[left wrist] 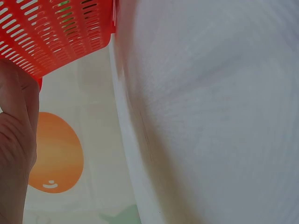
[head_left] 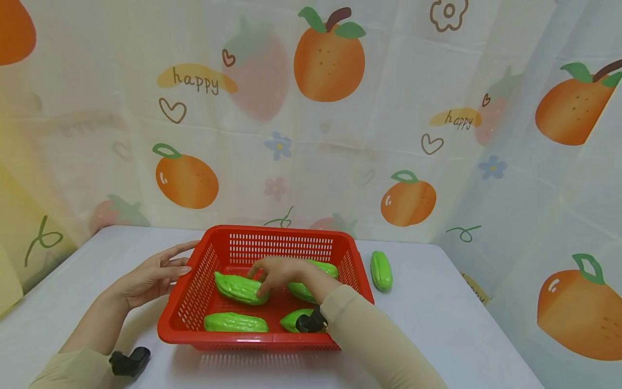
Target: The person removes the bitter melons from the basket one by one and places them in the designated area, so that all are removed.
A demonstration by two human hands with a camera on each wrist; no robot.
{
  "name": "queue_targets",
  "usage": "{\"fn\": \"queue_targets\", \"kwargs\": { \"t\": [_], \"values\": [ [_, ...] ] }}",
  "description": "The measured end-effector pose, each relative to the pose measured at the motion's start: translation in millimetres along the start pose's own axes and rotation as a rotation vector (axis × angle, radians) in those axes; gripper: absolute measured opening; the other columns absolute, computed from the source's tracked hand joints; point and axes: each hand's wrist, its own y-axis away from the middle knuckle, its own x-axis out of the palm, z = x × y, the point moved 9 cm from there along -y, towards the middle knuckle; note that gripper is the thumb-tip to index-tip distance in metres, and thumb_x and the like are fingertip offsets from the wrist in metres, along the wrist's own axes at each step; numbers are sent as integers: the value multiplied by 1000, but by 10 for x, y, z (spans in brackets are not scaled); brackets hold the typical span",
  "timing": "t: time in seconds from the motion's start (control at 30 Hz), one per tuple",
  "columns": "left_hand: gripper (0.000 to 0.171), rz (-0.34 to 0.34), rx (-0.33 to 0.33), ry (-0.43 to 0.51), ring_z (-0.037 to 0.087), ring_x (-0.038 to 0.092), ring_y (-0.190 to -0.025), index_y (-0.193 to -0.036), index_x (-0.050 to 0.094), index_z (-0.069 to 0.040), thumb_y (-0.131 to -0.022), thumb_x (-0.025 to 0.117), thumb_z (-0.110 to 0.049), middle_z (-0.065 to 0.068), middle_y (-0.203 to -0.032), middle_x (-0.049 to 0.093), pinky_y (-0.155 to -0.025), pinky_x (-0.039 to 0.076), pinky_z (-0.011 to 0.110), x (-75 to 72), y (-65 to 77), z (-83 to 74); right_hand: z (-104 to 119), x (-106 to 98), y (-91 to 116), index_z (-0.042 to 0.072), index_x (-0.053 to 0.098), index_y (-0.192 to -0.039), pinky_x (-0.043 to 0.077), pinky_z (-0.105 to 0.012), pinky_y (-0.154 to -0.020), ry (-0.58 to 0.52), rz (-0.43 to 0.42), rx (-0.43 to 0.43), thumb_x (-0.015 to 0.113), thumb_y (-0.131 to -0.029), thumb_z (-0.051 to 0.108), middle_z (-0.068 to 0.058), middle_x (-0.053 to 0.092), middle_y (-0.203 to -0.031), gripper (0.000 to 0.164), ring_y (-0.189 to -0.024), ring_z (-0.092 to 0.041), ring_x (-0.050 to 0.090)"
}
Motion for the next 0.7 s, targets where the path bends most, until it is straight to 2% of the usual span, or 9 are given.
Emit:
{"fn": "queue_targets", "kwargs": {
  "t": [0.17, 0.43, 0.7],
  "values": [
    [49, -4, -4, -7, 13, 71, -107, -144, 37, -35, -104, 42, -8, -8, -125, 69, -90, 60, 34, 3, -6, -1, 50, -56, 5, 12, 57, -135, 54, -23, -86, 79, -32, -38, 71, -89, 13, -10, 59, -139, 48, -126, -25, 60],
    [49, -3, -5, -10, 12, 71, -107, -145, 36, -35, -104, 42, -8, -9, -124, 69, -90, 60, 34, 4, -10, -11, 79, -115, 25, 11, 57, -136, 57, -25, -86, 9, -38, -45, 70, -90, 12, -11, 56, -143, 48, -131, -29, 57],
    [49, -3, 0, -10, 12, 71, -106, -144, 37, -36, -104, 42, -8, -9, -123, 69, -89, 60, 35, 4, -11, -7, 163, -193, 78, 15, 58, -136, 56, -26, -88, 16, -58, -79, 70, -90, 15, -8, 60, -140, 48, -127, -24, 60]
  ]
}}
